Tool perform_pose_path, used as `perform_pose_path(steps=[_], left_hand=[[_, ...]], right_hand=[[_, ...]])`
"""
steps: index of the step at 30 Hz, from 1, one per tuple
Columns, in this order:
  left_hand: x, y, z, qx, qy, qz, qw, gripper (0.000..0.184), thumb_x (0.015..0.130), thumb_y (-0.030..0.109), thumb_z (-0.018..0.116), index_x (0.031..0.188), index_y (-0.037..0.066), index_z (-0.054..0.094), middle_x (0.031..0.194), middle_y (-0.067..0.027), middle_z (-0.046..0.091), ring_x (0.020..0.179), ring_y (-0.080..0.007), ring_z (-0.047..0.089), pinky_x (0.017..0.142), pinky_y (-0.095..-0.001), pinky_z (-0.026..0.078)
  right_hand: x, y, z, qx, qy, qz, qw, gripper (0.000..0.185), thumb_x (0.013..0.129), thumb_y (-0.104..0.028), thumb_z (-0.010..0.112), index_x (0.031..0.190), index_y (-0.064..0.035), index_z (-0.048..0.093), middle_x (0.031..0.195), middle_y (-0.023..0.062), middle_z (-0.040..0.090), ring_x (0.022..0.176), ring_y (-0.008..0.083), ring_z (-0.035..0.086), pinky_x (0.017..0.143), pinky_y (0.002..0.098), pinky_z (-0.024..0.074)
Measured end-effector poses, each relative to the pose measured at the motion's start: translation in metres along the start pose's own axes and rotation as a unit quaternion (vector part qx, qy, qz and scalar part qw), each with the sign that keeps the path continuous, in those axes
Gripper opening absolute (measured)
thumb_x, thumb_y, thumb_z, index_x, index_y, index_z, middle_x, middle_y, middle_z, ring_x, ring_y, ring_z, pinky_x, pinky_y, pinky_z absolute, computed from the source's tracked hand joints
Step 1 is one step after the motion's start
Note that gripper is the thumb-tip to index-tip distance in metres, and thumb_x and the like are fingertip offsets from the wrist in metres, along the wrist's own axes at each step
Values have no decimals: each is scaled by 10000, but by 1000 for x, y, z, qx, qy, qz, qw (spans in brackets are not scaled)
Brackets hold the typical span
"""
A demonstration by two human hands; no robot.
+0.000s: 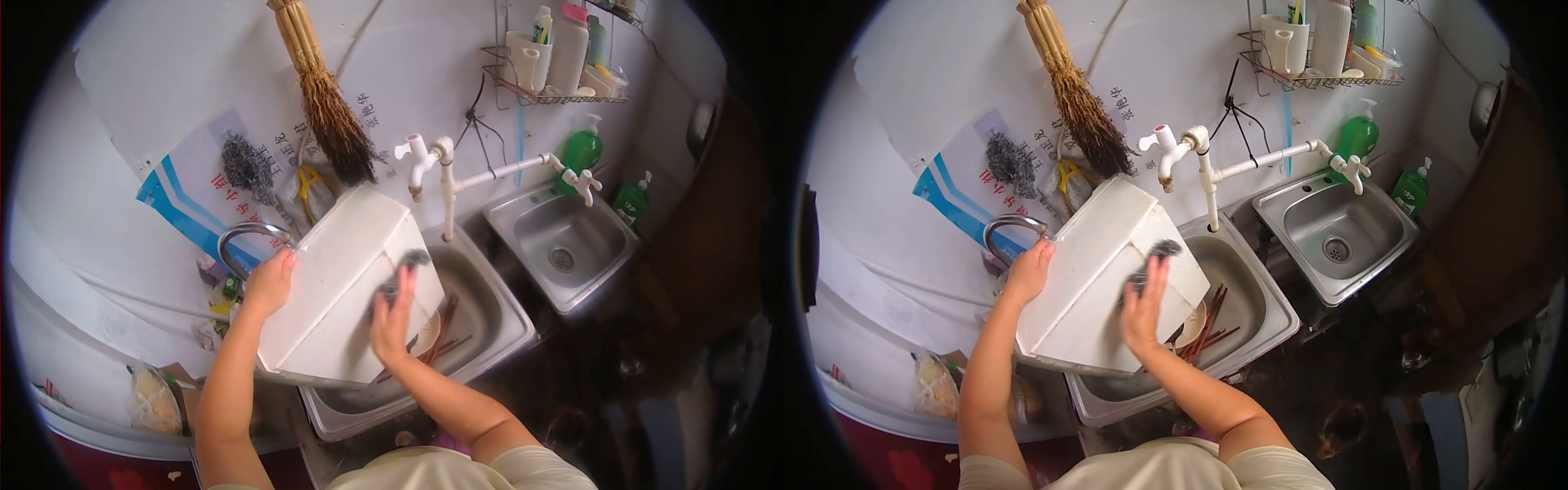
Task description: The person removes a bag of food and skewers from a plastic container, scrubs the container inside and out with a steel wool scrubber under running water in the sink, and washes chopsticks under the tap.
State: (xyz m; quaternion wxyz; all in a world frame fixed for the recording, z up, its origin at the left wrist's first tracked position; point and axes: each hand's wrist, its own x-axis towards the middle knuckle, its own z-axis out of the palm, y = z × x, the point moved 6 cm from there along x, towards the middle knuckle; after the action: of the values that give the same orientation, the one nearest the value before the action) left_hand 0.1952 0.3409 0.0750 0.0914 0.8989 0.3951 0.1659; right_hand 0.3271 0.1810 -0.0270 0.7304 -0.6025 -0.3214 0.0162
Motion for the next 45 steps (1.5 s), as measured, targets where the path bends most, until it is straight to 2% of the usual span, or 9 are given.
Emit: perform_pose_path(steps=[3, 11, 16, 20, 23, 26, 32, 40, 45], left_hand=[[1, -9, 3, -14, -14, -10, 1000, 272, 919, 283, 388, 1014, 68, 525, 874, -213, 599, 853, -409, 551, 730, -456, 431], [13, -6, 8, -65, -15, 15, 998, 278, 908, 252, 402, 982, 36, 560, 920, -199, 604, 890, -389, 552, 754, -425, 438], [22, -14, 18, -30, -11, 24, 999, 295, 904, 247, 412, 966, 24, 594, 953, -188, 610, 903, -374, 560, 767, -409, 442], [26, -16, 16, -40, -20, 13, 999, 317, 907, 276, 406, 967, 23, 587, 937, -208, 603, 892, -380, 560, 765, -409, 442], [29, -24, 20, -48, -23, 16, 998, 335, 913, 311, 394, 973, 35, 575, 917, -219, 599, 877, -392, 559, 759, -417, 440], [36, -9, 19, -50, -22, -7, 998, 350, 915, 347, 386, 982, 51, 561, 908, -217, 598, 873, -402, 555, 757, -424, 437], [41, -19, 23, -7, -33, -21, 999, 338, 918, 303, 436, 1099, 37, 538, 914, -159, 632, 866, -311, 596, 764, -329, 449], [36, -19, 23, 20, -35, -25, 999, 352, 905, 343, 427, 1065, 54, 549, 908, -171, 620, 862, -346, 581, 758, -372, 447], [32, -15, 24, -28, -14, 11, 999, 359, 904, 332, 427, 1035, 30, 570, 909, -199, 606, 877, -369, 568, 757, -394, 440]], right_hand=[[30, -21, 8, -37, -12, -73, 997, 488, 879, -74, 419, 1338, 11, 277, 1425, 228, 184, 1330, 361, 168, 1079, 388, 134], [0, 177, -31, -15, 146, 299, 943, 493, 898, -119, 413, 1344, 11, 248, 1385, 231, 260, 1314, 323, 216, 1083, 383, 133], [22, 8, 4, -32, 35, -2, 999, 547, 889, -136, 423, 1374, -9, 205, 1421, 256, 149, 1333, 364, 129, 1080, 408, 102], [42, 39, -2, -49, 13, -31, 998, 517, 871, -113, 457, 1342, -18, 265, 1419, 225, 183, 1326, 352, 172, 1075, 463, 108], [27, 142, -34, 6, 118, 255, 960, 450, 914, -180, 400, 1306, 19, 303, 1376, 240, 277, 1287, 343, 261, 1060, 359, 204], [-9, 169, -38, -51, 115, 336, 933, 496, 924, -218, 387, 1340, 16, 252, 1398, 237, 229, 1300, 332, 235, 1061, 376, 199], [-26, 1, 24, -29, -108, 29, 993, 621, 881, -135, 422, 1394, 1, 99, 1431, 290, -6, 1351, 381, -22, 1087, 414, 54], [-33, 74, -4, -37, -3, 104, 994, 614, 860, -74, 466, 1397, -37, 170, 1443, 263, 23, 1336, 396, 93, 1084, 407, 123], [-36, -41, 27, -123, -150, -227, 954, 669, 724, -136, 627, 1331, -70, 355, 1396, 226, 249, 1294, 405, 233, 1045, 516, 171]])
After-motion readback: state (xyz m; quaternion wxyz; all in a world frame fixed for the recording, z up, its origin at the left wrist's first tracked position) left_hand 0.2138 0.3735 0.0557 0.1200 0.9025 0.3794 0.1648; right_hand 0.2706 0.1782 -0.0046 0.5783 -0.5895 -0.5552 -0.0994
